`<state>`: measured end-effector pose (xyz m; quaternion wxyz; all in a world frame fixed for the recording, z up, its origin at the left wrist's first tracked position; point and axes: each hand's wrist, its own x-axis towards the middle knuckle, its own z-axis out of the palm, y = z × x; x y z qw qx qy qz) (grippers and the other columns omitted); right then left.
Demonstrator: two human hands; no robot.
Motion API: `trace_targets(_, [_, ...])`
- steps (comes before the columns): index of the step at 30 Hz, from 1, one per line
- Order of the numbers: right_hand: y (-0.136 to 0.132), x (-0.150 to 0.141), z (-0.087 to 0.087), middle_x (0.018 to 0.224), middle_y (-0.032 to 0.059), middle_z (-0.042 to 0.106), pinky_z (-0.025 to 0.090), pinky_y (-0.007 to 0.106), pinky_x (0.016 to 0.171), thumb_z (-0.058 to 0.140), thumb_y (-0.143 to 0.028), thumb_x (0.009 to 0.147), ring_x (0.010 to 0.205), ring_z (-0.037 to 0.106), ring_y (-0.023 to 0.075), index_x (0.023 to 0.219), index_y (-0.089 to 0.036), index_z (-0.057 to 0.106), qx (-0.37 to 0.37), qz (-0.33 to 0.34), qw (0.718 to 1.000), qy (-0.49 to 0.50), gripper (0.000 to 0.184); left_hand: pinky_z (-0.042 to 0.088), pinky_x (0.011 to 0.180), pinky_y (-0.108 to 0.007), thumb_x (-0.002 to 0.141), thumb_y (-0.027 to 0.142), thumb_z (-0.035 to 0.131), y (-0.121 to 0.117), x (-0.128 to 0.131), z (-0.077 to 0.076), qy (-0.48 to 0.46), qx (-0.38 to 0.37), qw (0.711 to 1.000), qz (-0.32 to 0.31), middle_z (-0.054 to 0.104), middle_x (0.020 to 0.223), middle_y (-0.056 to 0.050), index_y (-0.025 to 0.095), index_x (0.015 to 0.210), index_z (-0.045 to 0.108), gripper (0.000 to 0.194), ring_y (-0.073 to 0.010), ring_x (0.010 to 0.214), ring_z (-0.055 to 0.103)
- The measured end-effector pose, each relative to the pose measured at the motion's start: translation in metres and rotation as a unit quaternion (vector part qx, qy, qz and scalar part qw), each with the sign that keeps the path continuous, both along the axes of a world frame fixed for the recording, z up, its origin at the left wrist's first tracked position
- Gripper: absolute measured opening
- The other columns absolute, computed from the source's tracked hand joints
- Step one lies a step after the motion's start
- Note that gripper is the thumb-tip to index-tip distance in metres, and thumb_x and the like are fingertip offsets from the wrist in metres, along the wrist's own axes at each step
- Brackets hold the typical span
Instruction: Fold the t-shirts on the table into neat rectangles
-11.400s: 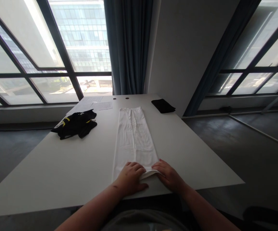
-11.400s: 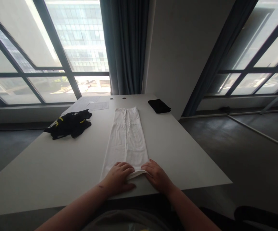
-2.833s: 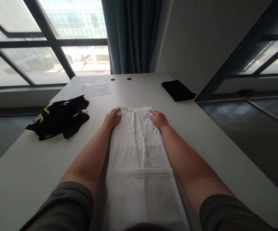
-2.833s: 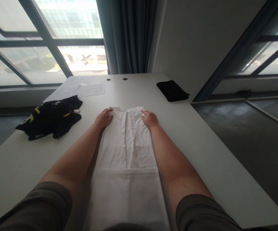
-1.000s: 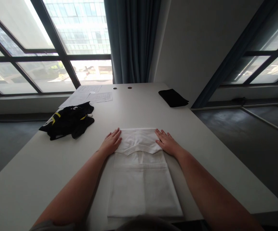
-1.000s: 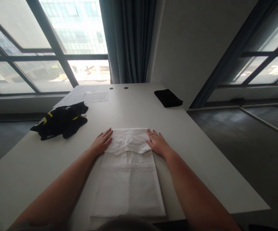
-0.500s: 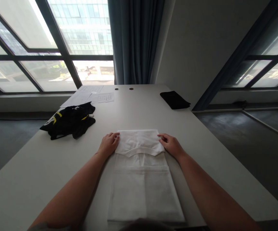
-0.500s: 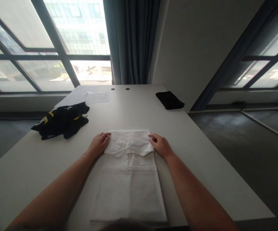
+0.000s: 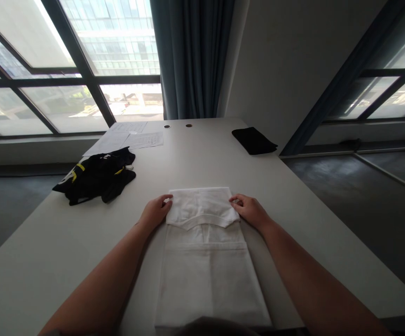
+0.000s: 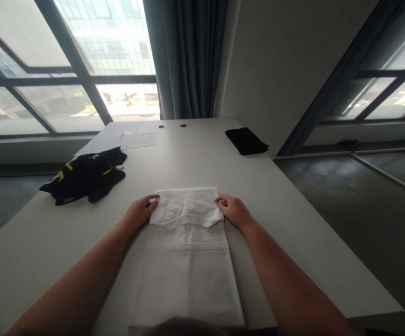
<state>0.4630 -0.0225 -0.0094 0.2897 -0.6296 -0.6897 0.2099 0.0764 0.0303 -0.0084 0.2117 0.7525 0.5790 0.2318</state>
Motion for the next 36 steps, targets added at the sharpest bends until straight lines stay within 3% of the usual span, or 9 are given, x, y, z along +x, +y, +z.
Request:
trace_targets(5, [0.002, -0.005, -0.002, 0.067, 0.0003, 0.07, 0.043, 0.027, 0.063, 0.056, -0.029, 0.087, 0.058, 0.06, 0.0165, 0.094, -0.023, 0.076, 0.018, 0.024, 0.997, -0.076, 0.022, 0.048, 0.069, -0.029, 0.097, 0.039, 0.054, -0.002, 0.003, 0.0, 0.057, 0.002, 0.998, -0.014, 0.074, 0.073, -0.001, 0.027, 0.127, 0.072, 0.037, -0.0195, 0.066, 0.068])
trace_targets(11, [0.003, -0.004, 0.002, 0.07, 0.0025, 0.071, 0.046, 0.032, 0.078, 0.059, -0.023, 0.088, 0.066, 0.064, 0.0196, 0.094, -0.022, 0.076, 0.066, 0.037, 0.985, -0.153, 0.018, 0.05, 0.086, -0.034, 0.097, 0.038, 0.056, -0.003, 0.003, 0.002, 0.136, 0.093, 0.985, -0.051, 0.07, 0.07, 0.0, 0.028, 0.126, 0.07, 0.033, -0.0221, 0.075, 0.068])
trace_targets(14, [0.004, -0.012, 0.013, 0.089, 0.0099, 0.074, 0.046, 0.038, 0.092, 0.057, -0.023, 0.092, 0.089, 0.067, 0.0258, 0.096, -0.019, 0.076, 0.145, -0.007, 0.973, -0.18, 0.02, 0.049, 0.094, -0.042, 0.097, 0.046, 0.058, -0.003, 0.01, 0.013, 0.151, 0.181, 0.971, -0.032, 0.073, 0.095, -0.009, 0.026, 0.12, 0.073, 0.034, -0.0273, 0.094, 0.067])
trace_targets(17, [0.008, -0.036, 0.02, 0.116, 0.0149, 0.072, 0.042, 0.043, 0.107, 0.051, -0.021, 0.095, 0.113, 0.062, 0.0294, 0.112, -0.017, 0.075, 0.177, -0.005, 0.966, -0.188, 0.029, 0.045, 0.104, -0.046, 0.103, 0.046, 0.047, -0.005, 0.036, 0.019, 0.14, 0.224, 0.963, -0.047, 0.069, 0.124, -0.013, 0.025, 0.131, 0.069, 0.041, -0.0302, 0.115, 0.062])
trace_targets(21, [0.014, -0.073, 0.007, 0.156, 0.0165, 0.05, 0.025, 0.049, 0.124, 0.047, -0.026, 0.099, 0.147, 0.041, 0.0323, 0.146, -0.014, 0.057, 0.104, 0.026, 0.966, -0.234, 0.05, 0.031, 0.121, -0.05, 0.106, 0.046, 0.038, -0.007, 0.081, 0.006, 0.174, 0.161, 0.967, -0.095, 0.05, 0.157, -0.013, 0.023, 0.152, 0.051, 0.053, -0.0317, 0.145, 0.044])
trace_targets(24, [0.017, -0.084, -0.007, 0.168, 0.0131, 0.033, 0.018, 0.054, 0.127, 0.042, -0.036, 0.104, 0.155, 0.028, 0.0311, 0.159, -0.019, 0.042, 0.014, 0.046, 0.964, -0.261, 0.058, 0.02, 0.126, -0.054, 0.105, 0.052, 0.039, -0.007, 0.094, -0.008, 0.222, 0.103, 0.96, -0.134, 0.035, 0.168, -0.011, 0.025, 0.158, 0.044, 0.06, -0.0336, 0.155, 0.029])
trace_targets(30, [0.018, -0.069, -0.017, 0.172, 0.0104, 0.019, 0.017, 0.06, 0.126, 0.037, -0.049, 0.106, 0.159, 0.018, 0.0313, 0.163, -0.023, 0.034, -0.032, 0.022, 0.963, -0.267, 0.062, 0.014, 0.128, -0.054, 0.104, 0.056, 0.037, -0.008, 0.076, -0.014, 0.228, 0.069, 0.965, -0.106, 0.026, 0.171, -0.009, 0.029, 0.161, 0.04, 0.062, -0.0322, 0.158, 0.022])
trace_targets(36, [0.018, -0.062, -0.031, 0.172, 0.0185, 0.016, 0.021, 0.051, 0.126, 0.043, -0.047, 0.105, 0.158, 0.018, 0.0342, 0.163, -0.017, 0.034, -0.002, -0.003, 0.966, -0.26, 0.066, 0.023, 0.126, -0.055, 0.105, 0.053, 0.037, -0.012, 0.06, -0.026, 0.21, 0.06, 0.973, -0.078, 0.023, 0.172, -0.011, 0.02, 0.162, 0.036, 0.066, -0.0366, 0.159, 0.015])
